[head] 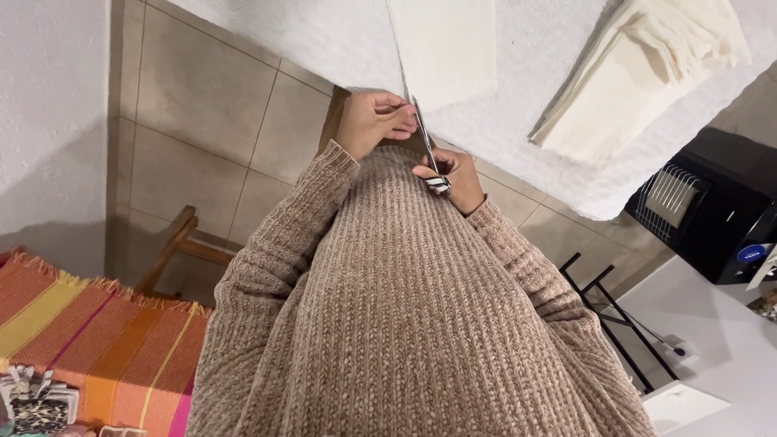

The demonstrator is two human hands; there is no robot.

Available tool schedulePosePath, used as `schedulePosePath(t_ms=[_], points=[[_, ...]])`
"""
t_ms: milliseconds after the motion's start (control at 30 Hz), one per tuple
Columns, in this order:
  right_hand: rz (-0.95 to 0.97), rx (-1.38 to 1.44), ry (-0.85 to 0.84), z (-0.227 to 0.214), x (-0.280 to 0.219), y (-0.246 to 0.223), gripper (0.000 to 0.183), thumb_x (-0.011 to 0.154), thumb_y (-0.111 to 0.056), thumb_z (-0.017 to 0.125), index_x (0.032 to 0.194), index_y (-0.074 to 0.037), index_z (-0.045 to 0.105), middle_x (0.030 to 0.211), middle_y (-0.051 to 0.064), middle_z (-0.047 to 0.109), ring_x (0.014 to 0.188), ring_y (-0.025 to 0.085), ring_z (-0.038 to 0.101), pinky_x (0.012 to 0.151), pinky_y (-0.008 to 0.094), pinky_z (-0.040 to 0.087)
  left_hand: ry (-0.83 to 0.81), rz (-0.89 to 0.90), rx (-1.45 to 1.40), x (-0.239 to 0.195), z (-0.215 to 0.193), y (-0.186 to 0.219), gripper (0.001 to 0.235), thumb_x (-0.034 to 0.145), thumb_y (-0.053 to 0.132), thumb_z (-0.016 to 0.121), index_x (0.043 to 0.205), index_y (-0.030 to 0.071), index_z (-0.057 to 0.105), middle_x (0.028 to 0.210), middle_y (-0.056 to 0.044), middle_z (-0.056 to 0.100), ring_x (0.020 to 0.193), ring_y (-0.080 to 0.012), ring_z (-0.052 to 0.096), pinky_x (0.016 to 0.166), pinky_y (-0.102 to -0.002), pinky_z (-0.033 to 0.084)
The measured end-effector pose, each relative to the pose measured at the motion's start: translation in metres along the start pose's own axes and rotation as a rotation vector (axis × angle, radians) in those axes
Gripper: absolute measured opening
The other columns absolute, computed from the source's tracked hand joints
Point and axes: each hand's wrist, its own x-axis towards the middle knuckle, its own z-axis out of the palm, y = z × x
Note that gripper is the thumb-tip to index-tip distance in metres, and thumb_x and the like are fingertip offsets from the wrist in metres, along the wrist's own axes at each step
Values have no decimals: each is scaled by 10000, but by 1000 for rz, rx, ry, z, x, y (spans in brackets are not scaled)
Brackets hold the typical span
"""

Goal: Cutting thin white material into small rectangular pieces using scissors at a workshop table.

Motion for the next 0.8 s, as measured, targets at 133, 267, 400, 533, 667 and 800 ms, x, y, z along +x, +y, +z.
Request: schedulePosePath(t_ms=[133,267,400,533,667,800], points=[[19,-14,3,-2,-2,2,235,808,-178,863,768,-40,677,479,46,552,388,52,498,400,135,368,-17,6,11,-1,1,1,268,921,83,739,1056,-135,659,922,-326,718,829,-369,754,714,-397,678],[26,4,-14,-4,-2,-5,236,821,-154,849,773,-23,659,464,71,533,368,76,497,384,154,381,-44,-17,-41,4,-1,-4,270,925,85,737,1072,-127,658,928,-328,716,837,-374,753,719,-390,683],[-6,-21,-33,-8,14,5,258,816,-203,868,766,-36,677,465,72,549,375,76,518,384,157,392,-63,2,-57,3,-4,-7,253,931,99,741,1057,-110,674,921,-315,722,832,-363,759,718,-390,683],[-47,-21,-38,-6,22,-6,260,840,-188,850,760,-35,656,466,66,534,367,78,509,380,162,389,-73,-11,-64,6,-3,-7,237,926,75,731,1065,-108,671,923,-311,722,838,-358,758,727,-381,680],[-28,-27,-33,-2,17,-14,266,849,-163,835,735,-31,634,451,69,512,356,74,487,364,158,369,-77,-24,-82,6,-3,-9,221,914,60,735,1061,-95,680,919,-300,724,835,-347,760,727,-363,678],[-41,-43,-37,-5,30,-8,267,851,-174,839,734,-33,645,452,78,533,351,82,511,360,164,389,-76,-25,-90,7,-5,-7,199,910,46,729,1051,-88,687,920,-305,723,838,-351,759,730,-366,679]])
